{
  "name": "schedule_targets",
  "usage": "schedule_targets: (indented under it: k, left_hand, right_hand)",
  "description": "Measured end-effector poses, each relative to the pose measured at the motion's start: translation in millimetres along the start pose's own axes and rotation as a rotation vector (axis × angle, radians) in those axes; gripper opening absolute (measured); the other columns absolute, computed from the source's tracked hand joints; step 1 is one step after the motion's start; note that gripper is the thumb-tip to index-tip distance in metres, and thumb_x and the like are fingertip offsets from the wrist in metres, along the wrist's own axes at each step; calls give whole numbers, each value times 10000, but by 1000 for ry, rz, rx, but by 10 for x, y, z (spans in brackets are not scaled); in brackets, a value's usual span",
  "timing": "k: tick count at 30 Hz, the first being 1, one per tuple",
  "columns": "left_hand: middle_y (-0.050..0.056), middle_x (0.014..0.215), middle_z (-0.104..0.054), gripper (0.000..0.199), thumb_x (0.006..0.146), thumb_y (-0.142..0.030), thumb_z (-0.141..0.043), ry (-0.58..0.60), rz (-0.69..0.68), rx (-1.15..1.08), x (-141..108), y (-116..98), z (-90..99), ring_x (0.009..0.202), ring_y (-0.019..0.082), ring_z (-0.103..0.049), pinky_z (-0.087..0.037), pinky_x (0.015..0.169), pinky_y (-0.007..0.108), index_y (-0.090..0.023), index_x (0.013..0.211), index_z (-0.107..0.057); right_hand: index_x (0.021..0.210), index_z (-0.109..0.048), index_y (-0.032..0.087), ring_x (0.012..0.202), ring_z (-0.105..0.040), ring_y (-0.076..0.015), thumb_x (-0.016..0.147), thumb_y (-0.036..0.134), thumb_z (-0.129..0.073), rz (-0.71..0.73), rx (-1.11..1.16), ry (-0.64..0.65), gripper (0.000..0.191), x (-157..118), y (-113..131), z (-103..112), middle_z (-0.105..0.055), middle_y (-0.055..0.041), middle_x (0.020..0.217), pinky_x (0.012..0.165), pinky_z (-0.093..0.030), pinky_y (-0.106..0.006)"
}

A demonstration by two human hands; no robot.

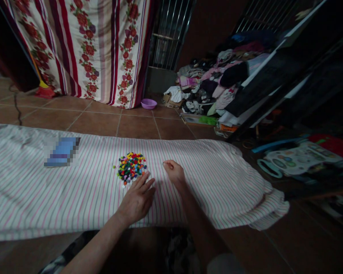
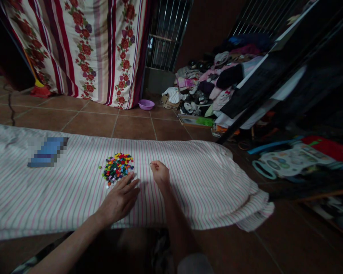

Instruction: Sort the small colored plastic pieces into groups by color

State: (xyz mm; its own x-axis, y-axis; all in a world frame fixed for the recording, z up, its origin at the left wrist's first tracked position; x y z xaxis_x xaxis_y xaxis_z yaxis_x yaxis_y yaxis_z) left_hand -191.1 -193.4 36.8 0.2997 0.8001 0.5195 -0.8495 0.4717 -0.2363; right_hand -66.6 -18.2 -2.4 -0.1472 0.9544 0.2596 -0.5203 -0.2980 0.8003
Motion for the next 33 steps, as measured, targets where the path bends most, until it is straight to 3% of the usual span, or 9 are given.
schedule_targets:
  k: [15,25,33]
  left_hand:
    - [43,1337,-577,345,846,-163,-460,99,16,-54,12,-18,-82,1398,292,-304,-416,1086,514,-200,1153,-613]
    - [51,1419,-499,385,859,-158,-429,187,13,-5,10,-17,-124,1429,287,-223,-432,1078,522,-186,1211,-584]
    - [70,1394,-523,384,849,-151,-447,150,9,-12,26,-32,-95,1420,301,-243,-445,1068,524,-180,1204,-593]
  right_hand:
    - [911,-706,215,832,-631,-154,834,258,-535,-11,-355,22,193,838,232,-386,-710,-27,893,752,-434,-235]
    - [955,-719,234,837,-611,-154,853,263,-541,-24,-516,28,207,905,127,-559,-678,-47,932,754,-423,-235]
    - [1003,-692,191,923,-611,-182,854,166,-426,101,-315,-70,305,935,65,-439,-687,-68,959,873,-446,-291]
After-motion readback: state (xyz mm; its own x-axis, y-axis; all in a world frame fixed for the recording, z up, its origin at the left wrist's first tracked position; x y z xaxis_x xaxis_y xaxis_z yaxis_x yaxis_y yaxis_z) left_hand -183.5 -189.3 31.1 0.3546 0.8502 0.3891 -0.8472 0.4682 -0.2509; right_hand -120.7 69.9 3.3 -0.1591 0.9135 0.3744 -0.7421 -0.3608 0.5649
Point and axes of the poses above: each hand's wrist, its own x-axis towards the middle knuckle, its own z-axis out of the back of the hand, y = z × x, the point moved 8 cm from there along x, towards the middle knuckle
